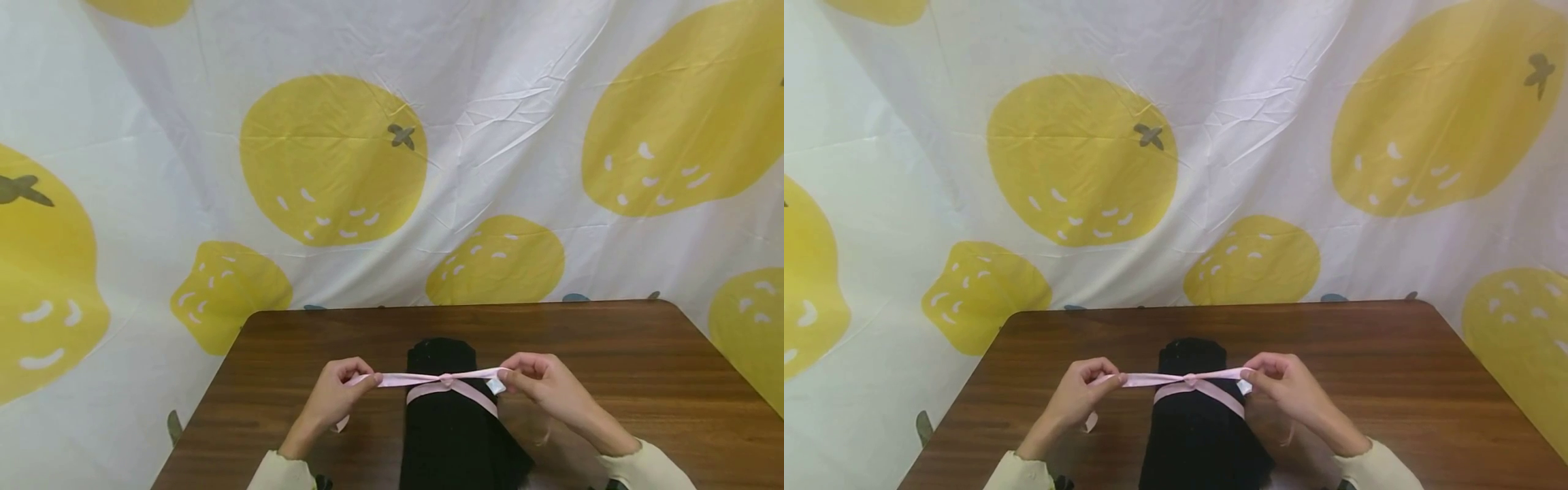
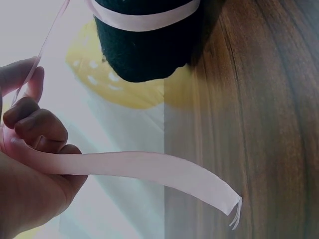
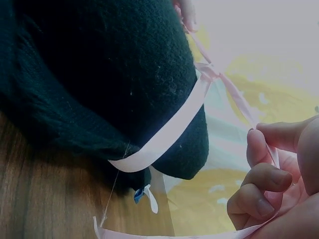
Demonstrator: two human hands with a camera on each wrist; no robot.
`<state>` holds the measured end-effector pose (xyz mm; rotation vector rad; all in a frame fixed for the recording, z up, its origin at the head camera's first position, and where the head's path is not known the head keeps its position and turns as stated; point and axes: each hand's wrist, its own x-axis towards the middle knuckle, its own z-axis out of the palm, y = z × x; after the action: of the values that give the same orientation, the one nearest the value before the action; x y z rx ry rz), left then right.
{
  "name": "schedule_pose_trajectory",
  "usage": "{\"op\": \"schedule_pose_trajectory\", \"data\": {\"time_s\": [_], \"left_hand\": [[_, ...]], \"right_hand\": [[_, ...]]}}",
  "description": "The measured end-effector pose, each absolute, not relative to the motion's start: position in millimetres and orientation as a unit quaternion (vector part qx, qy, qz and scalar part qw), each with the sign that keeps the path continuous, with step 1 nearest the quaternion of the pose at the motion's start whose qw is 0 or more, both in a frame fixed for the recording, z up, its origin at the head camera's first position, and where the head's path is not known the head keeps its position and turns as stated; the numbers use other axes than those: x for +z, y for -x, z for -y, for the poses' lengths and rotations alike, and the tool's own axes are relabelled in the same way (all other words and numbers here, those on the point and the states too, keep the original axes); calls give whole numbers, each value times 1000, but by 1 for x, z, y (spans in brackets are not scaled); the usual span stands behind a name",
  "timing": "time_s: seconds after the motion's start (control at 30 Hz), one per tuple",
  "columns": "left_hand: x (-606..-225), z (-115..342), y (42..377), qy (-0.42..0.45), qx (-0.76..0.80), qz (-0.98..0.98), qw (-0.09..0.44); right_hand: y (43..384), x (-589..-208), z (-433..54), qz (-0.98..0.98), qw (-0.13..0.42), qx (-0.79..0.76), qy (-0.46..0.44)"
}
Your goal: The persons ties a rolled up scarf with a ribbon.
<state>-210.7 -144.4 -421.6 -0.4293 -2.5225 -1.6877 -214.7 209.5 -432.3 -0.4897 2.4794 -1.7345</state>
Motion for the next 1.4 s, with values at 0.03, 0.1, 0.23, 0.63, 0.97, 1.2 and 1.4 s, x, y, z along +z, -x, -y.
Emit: {"op": "schedule_pose_trajectory", "data": {"time_s": [0.03,0.1,0.23,0.63,0.97,1.2,1.4], "left_hand": [[-422,145,211,138,-550,823,37],[-423,145,211,136,-549,824,35],[-424,146,211,137,-545,826,34],[-427,150,212,131,-539,832,32],[-446,160,223,133,-526,840,32],[-456,166,228,138,-526,839,28],[-459,169,228,138,-524,840,27]], "right_hand": [[215,-433,-210,-808,38,-565,160],[215,-433,-211,-808,40,-565,161],[214,-433,-212,-809,41,-563,163],[215,-433,-214,-817,45,-550,165],[216,-435,-219,-824,37,-536,181],[217,-437,-225,-831,36,-526,179],[215,-441,-231,-837,38,-516,179]]}}
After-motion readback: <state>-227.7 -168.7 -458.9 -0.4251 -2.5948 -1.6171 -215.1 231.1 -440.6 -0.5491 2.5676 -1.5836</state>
